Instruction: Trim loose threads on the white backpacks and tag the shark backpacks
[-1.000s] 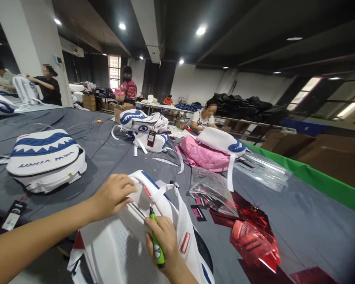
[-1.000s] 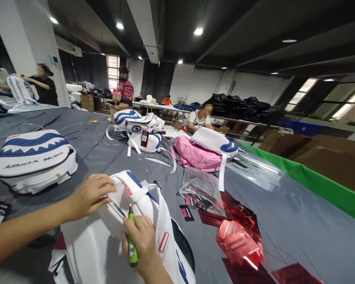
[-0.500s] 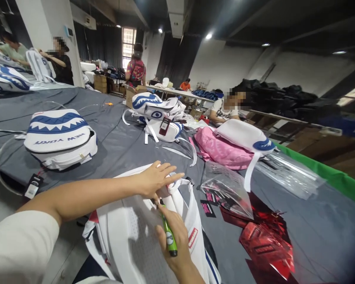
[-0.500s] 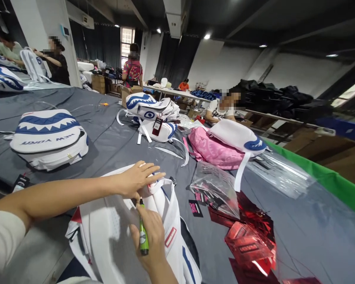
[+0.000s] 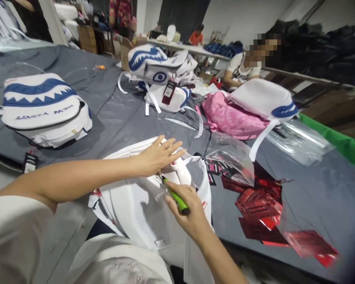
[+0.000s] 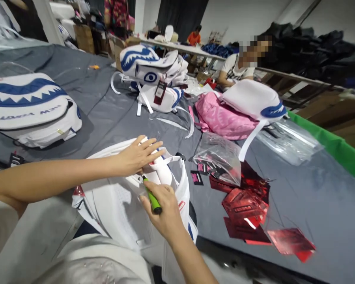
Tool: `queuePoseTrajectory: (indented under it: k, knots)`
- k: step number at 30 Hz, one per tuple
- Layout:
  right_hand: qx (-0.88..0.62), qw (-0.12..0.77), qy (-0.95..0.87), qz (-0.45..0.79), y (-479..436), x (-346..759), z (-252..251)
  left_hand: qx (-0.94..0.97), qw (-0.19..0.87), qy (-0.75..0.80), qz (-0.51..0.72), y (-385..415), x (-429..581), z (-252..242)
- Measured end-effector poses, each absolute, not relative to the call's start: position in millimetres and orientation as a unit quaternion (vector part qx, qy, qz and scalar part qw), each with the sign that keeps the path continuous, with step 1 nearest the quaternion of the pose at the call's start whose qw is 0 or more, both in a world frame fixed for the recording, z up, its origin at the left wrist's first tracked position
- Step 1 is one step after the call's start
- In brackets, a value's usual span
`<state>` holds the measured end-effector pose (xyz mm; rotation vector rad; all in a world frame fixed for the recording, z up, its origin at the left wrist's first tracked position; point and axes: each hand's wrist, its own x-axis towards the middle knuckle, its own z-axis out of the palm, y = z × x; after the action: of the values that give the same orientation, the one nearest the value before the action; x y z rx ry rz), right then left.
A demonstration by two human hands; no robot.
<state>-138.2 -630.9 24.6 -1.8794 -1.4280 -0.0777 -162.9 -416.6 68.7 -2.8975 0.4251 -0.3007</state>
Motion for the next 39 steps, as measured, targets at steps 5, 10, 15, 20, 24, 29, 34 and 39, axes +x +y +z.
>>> queuePoseTrajectory:
  k: [5, 10, 15, 20, 24, 29, 34, 39]
  knots:
    - [-0.755, 0.385, -0.530, 0.014, -639, -136, 30, -0.980, 0.094, 0.147, -0.095, -414, -159, 65]
    - [-0.756, 0.444, -0.476, 0.070, -627, -127, 36, -0.980, 0.098, 0.147, -0.090, -414, -151, 63]
    - [-0.766, 0.370, -0.520, 0.075, -614, -115, 36, -0.983, 0.112, 0.128, -0.068, -416, -144, 60]
    - [-0.763, 0.314, -0.564, -0.012, -620, -119, 29, -0.985, 0.107, 0.125, -0.059, -417, -143, 58]
    - [-0.759, 0.324, -0.564, -0.027, -623, -120, 23, -0.986, 0.092, 0.131, -0.043, -416, -141, 58]
    - [-0.761, 0.338, -0.553, -0.025, -622, -118, 19, -0.986, 0.083, 0.135, -0.047, -416, -140, 57]
    - [-0.759, 0.360, -0.542, -0.023, -623, -117, 18, -0.983, 0.093, 0.137, -0.074, -416, -141, 54]
    - [-0.765, 0.360, -0.534, -0.018, -623, -118, 20, -0.981, 0.113, 0.132, -0.082, -417, -141, 56]
